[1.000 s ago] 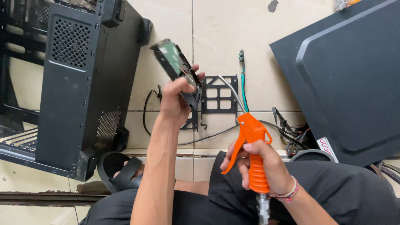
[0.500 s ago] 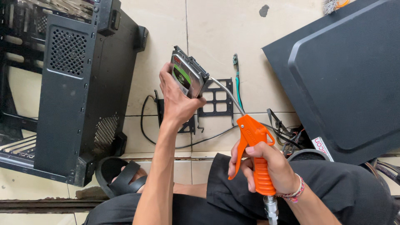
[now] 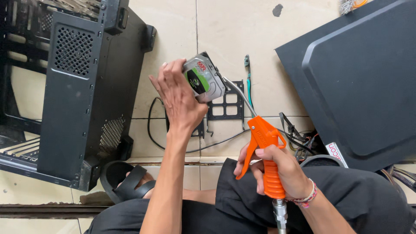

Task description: The person cleans a hard drive using a brush and a compressed air tool, then attaches it to a drive cage before working on a computer case with a tool.

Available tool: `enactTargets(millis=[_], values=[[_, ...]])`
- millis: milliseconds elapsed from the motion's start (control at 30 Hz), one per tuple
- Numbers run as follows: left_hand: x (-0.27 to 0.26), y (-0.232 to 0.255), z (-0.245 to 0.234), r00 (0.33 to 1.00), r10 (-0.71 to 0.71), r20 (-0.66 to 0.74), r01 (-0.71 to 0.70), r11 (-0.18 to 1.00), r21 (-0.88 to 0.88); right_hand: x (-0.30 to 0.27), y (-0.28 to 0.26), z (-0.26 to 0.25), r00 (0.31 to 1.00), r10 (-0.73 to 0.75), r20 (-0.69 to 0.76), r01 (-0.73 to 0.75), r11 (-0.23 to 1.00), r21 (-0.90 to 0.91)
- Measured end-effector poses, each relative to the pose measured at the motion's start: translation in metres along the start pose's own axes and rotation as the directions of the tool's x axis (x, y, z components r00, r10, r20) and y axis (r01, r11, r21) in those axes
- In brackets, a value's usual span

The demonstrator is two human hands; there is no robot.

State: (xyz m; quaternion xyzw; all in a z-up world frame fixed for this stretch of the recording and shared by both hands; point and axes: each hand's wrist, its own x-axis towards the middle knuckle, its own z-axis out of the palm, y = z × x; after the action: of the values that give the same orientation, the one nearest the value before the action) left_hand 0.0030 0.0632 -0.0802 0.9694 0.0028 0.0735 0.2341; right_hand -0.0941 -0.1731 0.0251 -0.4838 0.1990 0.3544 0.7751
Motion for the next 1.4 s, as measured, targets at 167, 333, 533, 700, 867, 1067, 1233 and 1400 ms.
enactTargets(millis=[167,333,533,700,867,1067,1233,1400], values=[[-0.002,0.011,-0.004,0.987,0.161,0.007,-0.16,0.976,0.15,0.004,0.003,-0.006,0.997,0.063,-0.046,-0.063,0.998,-0.009],[-0.004,0.012,-0.003,0.966,0.257,0.01,-0.251,0.935,0.25,0.005,0.0,-0.006,0.998,0.058,-0.036,-0.059,0.998,-0.01],[0.005,0.011,-0.003,0.996,0.082,0.034,-0.083,0.997,0.003,0.006,0.003,-0.011,0.994,0.055,-0.096,-0.054,0.998,0.011],[0.022,0.031,-0.044,0.79,-0.403,0.462,0.61,0.595,-0.524,0.002,0.001,-0.015,0.997,0.074,-0.023,-0.072,0.995,0.066],[0.014,0.007,-0.018,0.644,-0.29,0.708,0.609,-0.366,-0.704,0.001,-0.006,-0.006,0.981,0.193,0.02,-0.192,0.981,-0.005],[0.01,-0.001,-0.01,0.697,-0.146,0.703,0.425,-0.705,-0.568,0.001,-0.014,0.001,0.967,0.254,-0.009,-0.253,0.963,-0.095],[0.016,0.013,-0.018,0.575,-0.316,0.755,0.493,-0.603,-0.627,-0.005,-0.025,0.015,0.871,0.487,-0.062,-0.486,0.836,-0.256],[0.025,0.029,-0.037,0.422,-0.551,0.72,0.679,-0.334,-0.654,-0.009,-0.024,0.016,0.899,0.417,-0.137,-0.438,0.837,-0.327]])
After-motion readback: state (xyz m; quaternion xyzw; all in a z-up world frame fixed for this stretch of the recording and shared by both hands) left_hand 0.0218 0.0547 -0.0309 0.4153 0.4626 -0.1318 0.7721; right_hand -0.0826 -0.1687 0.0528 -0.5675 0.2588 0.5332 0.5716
